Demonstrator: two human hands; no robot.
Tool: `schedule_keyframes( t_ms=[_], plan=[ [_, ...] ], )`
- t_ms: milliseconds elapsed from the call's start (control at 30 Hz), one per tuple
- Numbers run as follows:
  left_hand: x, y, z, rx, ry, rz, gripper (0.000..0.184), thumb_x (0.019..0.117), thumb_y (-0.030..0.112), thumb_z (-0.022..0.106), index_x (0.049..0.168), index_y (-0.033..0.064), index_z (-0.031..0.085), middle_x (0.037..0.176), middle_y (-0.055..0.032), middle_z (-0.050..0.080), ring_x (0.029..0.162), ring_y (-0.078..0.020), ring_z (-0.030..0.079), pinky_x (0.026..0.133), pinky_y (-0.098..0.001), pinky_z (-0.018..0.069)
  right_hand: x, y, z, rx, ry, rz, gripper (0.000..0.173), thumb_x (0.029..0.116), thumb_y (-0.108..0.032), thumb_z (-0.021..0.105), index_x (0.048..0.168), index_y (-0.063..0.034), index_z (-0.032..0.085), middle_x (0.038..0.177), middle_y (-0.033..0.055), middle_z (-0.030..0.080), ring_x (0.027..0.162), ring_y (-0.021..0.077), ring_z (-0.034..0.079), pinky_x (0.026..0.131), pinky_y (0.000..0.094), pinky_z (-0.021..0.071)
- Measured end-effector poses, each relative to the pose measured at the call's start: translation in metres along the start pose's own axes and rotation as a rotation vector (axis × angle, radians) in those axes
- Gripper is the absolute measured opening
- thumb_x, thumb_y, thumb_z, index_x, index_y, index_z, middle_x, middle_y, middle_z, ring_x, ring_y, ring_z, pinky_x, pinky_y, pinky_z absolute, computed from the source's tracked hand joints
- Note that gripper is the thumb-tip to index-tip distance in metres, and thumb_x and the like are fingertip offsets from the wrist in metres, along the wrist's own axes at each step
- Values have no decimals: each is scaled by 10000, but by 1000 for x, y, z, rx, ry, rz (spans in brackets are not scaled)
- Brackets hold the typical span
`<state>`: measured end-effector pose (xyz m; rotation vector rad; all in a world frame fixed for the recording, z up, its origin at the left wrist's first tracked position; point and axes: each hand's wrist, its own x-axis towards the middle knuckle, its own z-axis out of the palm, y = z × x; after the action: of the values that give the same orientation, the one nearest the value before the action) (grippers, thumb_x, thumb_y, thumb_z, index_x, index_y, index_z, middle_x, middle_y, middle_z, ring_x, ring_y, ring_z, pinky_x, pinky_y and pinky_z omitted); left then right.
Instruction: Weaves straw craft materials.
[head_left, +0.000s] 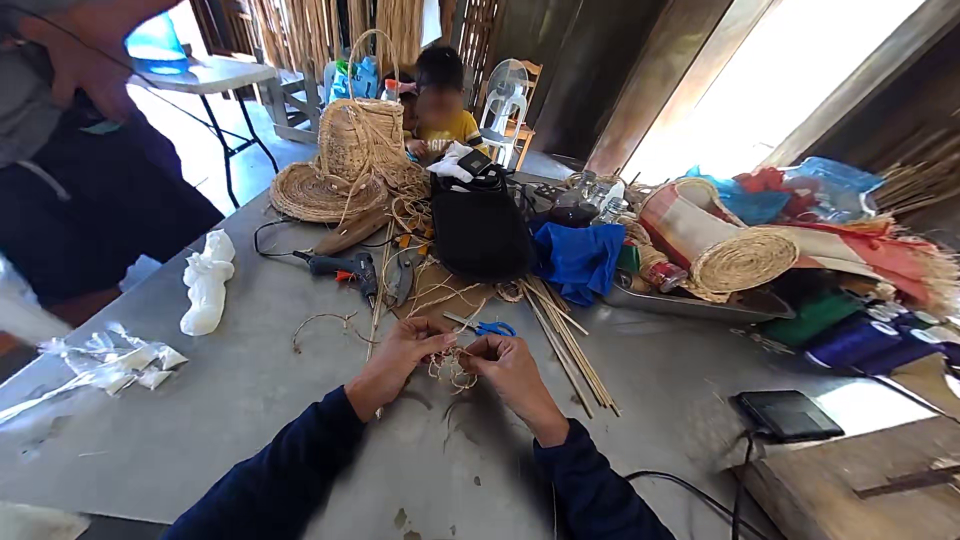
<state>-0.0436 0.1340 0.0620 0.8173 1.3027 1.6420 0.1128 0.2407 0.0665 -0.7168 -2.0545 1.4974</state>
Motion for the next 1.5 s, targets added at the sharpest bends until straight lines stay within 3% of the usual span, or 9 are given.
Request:
schedule_keyframes(
  t_ms=[133, 300, 400, 567, 667, 833, 1000, 1133, 1500],
  plan=[
    [-2, 3, 1, -60, -6, -17, 115, 995, 16, 557, 989, 14, 673, 831, 0, 708, 728, -70, 674, 708, -234, 578, 0, -1, 0, 21, 16, 23, 47, 848, 15, 736, 866, -16, 706, 723, -32, 682, 635, 3, 629, 645, 191, 546],
    [0, -1, -3, 38, -71, 40, 248, 864, -70, 615, 1088, 8, 687, 961, -2, 713, 857, -65, 671, 798, -244, 567, 1, 1, -1, 41, 26, 24, 42, 855, 9, 728, 864, -15, 695, 713, -29, 672, 622, 18, 629, 633, 202, 553],
    [2, -7, -4, 94, -60, 112, 271, 826, -81, 648, 1076, 11, 704, 975, 1, 718, 882, -60, 673, 814, -243, 567, 1, 1, -1, -3, 10, 17, 36, 862, -2, 722, 886, -11, 697, 732, -21, 677, 639, 21, 636, 641, 208, 556],
    [2, -7, -1, 175, -43, 166, 261, 863, -71, 674, 1119, -19, 693, 979, -30, 731, 867, -79, 692, 816, -262, 585, 0, -2, -1, -1, -46, 12, 257, 859, 1, 630, 1112, 42, 648, 920, 42, 682, 788, 62, 649, 732, 240, 552],
    [1, -6, 0, 282, -58, 185, 274, 863, -56, 706, 1136, -31, 686, 1003, -36, 737, 877, -59, 697, 829, -240, 586, 0, -1, 2, 139, 23, -25, 155, 904, -21, 678, 1054, 9, 652, 871, 7, 696, 768, 43, 663, 722, 217, 564],
    [-2, -4, 5, 521, -29, 185, 345, 861, 53, 761, 1186, 18, 652, 1140, -60, 698, 810, -84, 691, 765, -270, 596, 2, 6, 6, 142, 108, -88, 106, 867, 43, 711, 971, 26, 714, 829, 11, 715, 738, 29, 669, 717, 205, 576],
    [-3, -2, 6, 403, -13, 166, 333, 813, -1, 791, 1124, -29, 674, 1026, -49, 721, 877, -63, 704, 823, -230, 597, 1, 2, 7, 215, 206, -96, 72, 883, 65, 692, 932, 14, 706, 800, 10, 709, 716, 31, 664, 699, 201, 570],
    [-2, -4, 2, 434, -35, 156, 80, 862, 38, 763, 933, 21, 730, 846, 39, 712, 778, 5, 659, 761, -194, 562, 2, 1, 7, 327, 251, -92, 82, 893, 91, 671, 928, 19, 687, 782, 9, 695, 705, 44, 660, 697, 206, 574],
    [-1, -2, -1, 410, -36, 89, 58, 860, 9, 748, 907, 37, 726, 800, 46, 712, 708, -16, 676, 710, -214, 590, 3, 3, 8, 370, 293, -98, 94, 894, 106, 653, 901, 21, 692, 778, 25, 704, 724, 59, 674, 732, 224, 584]
  ],
)
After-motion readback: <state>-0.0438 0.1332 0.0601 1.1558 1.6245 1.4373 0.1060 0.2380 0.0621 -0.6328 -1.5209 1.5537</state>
